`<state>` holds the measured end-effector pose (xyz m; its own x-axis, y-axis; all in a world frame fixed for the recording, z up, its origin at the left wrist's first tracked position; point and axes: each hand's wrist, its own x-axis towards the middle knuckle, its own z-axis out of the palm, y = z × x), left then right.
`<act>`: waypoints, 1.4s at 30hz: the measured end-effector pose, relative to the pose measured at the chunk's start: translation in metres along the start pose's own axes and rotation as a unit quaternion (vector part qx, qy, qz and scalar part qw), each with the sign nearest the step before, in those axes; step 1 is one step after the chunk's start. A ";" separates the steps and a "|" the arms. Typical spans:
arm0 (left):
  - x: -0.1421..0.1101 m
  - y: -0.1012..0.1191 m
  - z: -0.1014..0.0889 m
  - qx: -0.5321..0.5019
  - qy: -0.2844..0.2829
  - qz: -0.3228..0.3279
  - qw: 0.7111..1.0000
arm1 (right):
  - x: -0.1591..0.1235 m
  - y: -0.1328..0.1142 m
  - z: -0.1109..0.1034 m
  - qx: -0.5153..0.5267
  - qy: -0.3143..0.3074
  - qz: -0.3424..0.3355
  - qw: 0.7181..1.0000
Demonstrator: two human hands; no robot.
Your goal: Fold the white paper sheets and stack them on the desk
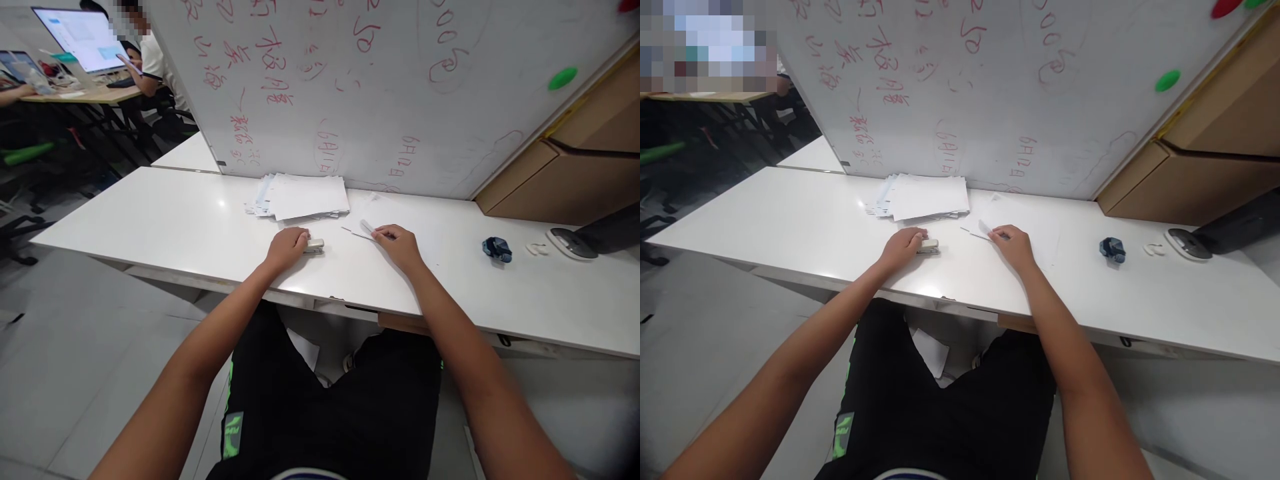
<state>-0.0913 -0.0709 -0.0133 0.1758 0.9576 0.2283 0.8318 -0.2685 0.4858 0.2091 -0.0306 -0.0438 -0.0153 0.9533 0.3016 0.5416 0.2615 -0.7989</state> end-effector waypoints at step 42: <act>-0.133 0.101 0.051 0.159 -0.022 0.153 0.975 | -0.229 -0.056 0.004 -0.062 0.114 -0.022 0.991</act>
<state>-0.0038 -0.2205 -0.0373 0.4589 0.8426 0.2817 0.8562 -0.5041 0.1132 0.1792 -0.2631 -0.0700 0.1417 0.8783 0.4567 0.6438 0.2687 -0.7164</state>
